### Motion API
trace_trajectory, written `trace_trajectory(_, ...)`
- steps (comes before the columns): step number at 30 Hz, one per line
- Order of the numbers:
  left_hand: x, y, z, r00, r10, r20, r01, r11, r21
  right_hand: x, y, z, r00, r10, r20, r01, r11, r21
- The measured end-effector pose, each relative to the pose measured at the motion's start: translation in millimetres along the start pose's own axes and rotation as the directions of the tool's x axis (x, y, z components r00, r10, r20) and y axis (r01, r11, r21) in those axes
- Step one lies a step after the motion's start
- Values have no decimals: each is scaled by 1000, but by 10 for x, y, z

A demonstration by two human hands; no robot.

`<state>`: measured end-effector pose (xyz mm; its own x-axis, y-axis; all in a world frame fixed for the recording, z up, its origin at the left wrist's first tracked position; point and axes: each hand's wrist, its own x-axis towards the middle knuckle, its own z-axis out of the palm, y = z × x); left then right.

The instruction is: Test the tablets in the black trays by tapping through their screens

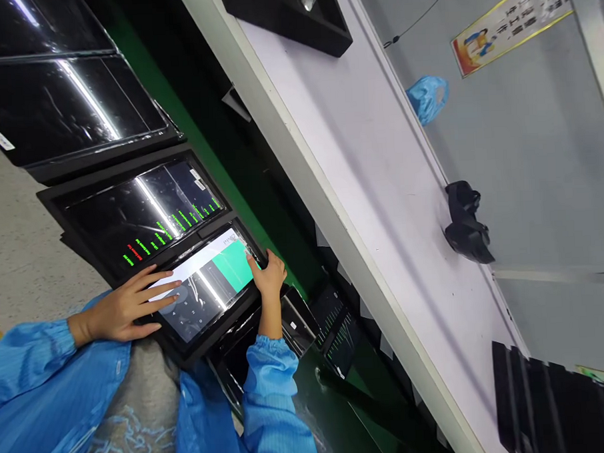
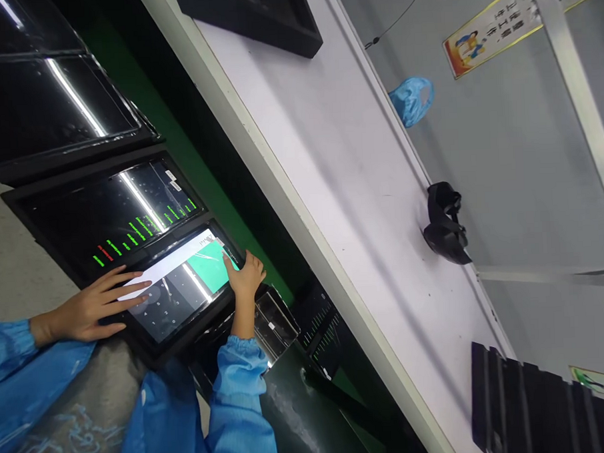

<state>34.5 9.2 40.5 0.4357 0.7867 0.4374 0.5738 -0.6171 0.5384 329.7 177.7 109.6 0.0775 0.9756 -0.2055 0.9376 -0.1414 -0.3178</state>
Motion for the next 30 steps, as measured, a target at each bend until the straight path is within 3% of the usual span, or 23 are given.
trace_trajectory(3,17,40,-2,999,-37,-26,37,999,-16,20,24,-8,1000,12,23,-13,1000,4)
trace_trajectory(9,-31,48,16,997,-50,-53,47,997,-58,-14,187,-60,988,-113,107,101,988,116)
trace_trajectory(16,-54,18,14,997,-58,-55,53,994,-96,8,-2,53,998,55,13,-56,998,40)
trace_trajectory(19,-31,43,10,997,-65,-49,61,994,-95,-15,120,61,998,17,-64,1,965,262)
trace_trajectory(22,-63,38,-44,987,-126,-102,118,990,-82,-149,345,118,966,195,-172,-74,839,539)
trace_trajectory(25,-161,-92,-248,927,-289,-240,293,956,-22,-419,493,297,907,407,-105,-226,683,695)
trace_trajectory(30,-279,-569,-858,691,-612,-385,684,725,76,-979,359,682,898,440,18,-233,442,866)
